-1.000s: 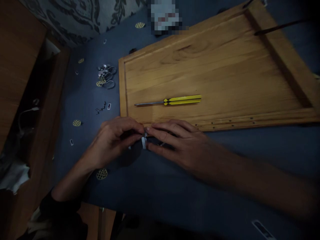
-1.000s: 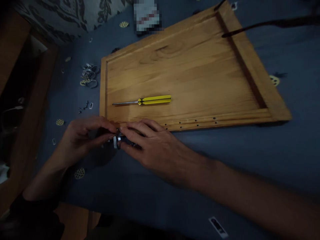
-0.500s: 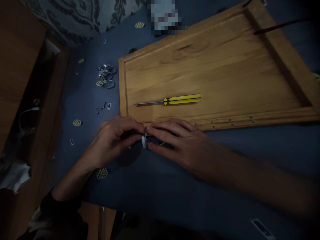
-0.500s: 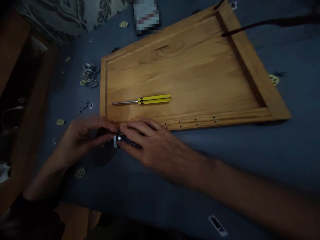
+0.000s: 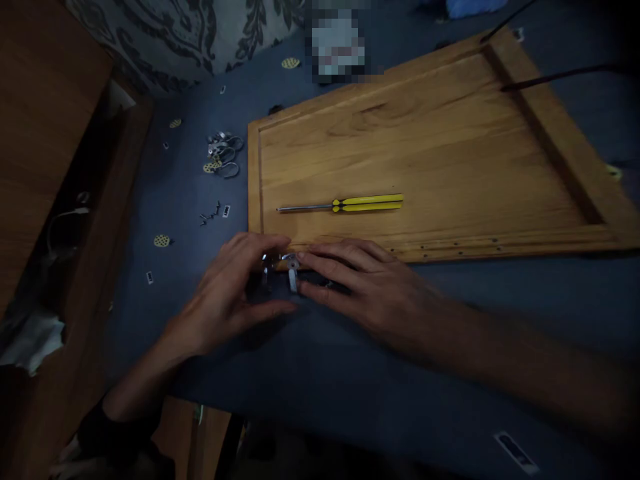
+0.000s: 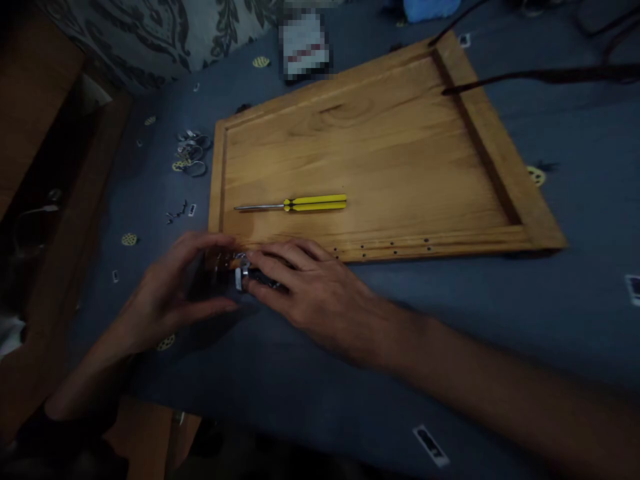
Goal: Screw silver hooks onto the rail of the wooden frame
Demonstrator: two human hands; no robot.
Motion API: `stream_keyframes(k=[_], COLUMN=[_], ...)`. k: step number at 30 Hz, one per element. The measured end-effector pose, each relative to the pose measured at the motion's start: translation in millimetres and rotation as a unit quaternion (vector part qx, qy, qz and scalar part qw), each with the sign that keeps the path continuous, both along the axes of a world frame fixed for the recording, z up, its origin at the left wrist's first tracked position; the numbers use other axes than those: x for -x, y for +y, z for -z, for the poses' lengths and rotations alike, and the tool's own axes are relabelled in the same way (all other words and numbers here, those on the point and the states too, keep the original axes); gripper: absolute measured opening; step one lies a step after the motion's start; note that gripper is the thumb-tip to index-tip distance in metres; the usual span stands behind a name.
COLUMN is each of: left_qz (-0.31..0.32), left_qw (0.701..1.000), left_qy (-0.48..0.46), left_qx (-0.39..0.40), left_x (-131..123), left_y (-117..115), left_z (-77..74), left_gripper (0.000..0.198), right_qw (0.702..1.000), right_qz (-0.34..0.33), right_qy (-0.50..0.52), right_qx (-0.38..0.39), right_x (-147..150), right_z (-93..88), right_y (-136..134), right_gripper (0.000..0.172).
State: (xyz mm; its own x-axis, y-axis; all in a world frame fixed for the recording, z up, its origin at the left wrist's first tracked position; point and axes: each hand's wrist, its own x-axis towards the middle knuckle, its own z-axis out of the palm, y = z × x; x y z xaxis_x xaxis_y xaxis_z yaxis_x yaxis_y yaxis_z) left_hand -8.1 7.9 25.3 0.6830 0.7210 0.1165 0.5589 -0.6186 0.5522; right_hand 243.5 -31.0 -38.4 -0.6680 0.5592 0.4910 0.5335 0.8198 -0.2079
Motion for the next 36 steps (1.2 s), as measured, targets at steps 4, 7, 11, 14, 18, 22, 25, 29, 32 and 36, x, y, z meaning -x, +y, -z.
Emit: stream_keyframes(k=[4,7,11,14,18,22,25,29,32,36], left_qz=[0.007,0.013,0.039,0.054,0.042,0.025,0.016,0.001,-0.01,-0.008], left_qw=[0.999,0.998,0.99,0.986,0.99,0.993,0.996,0.999,1.0,1.0], left_qy=[-0.001,-0.003,0.008,0.029,0.047,0.04,0.017,0.002,-0.009,-0.014], left_qx=[-0.041,-0.069,-0.136,-0.153,-0.127,-0.104,-0.081,-0.041,-0.023,-0.021], left_x=[-2,-4,-5,-6,-7,-5,-4,-3,-2,-2], left_y=[-5,-6,-9,-9,-6,-3,-2,-2,-3,-2], left_z=[14.5,12.5,7.8,12.1,19.2,19.1,17.0,15.3,15.5,16.9], left_gripper=[0.062,0.058,0.041,0.037,0.043,0.045,0.049,0.056,0.059,0.059], right_qw=[1.0,1.0,1.0,1.0,1.0,1.0,1.0,1.0,0.999,0.997], right_qz=[0.006,0.007,-0.006,-0.002,0.002,-0.004,-0.004,-0.005,0.012,0.052], right_qy=[0.002,-0.004,0.001,0.004,0.009,0.01,0.009,0.015,0.042,0.046], right_qx=[-0.003,0.006,0.003,0.003,-0.004,0.0,0.006,0.007,-0.008,-0.039], right_x=[1,1,1,1,0,0,0,-1,-3,-2], right_z=[1.4,1.7,-2.6,-6.2,-4.8,-0.6,1.3,2.6,0.9,-3.9], right_y=[0,1,0,0,0,1,1,0,-3,-7], right_gripper=[0.034,0.035,0.034,0.033,0.03,0.03,0.032,0.034,0.035,0.027])
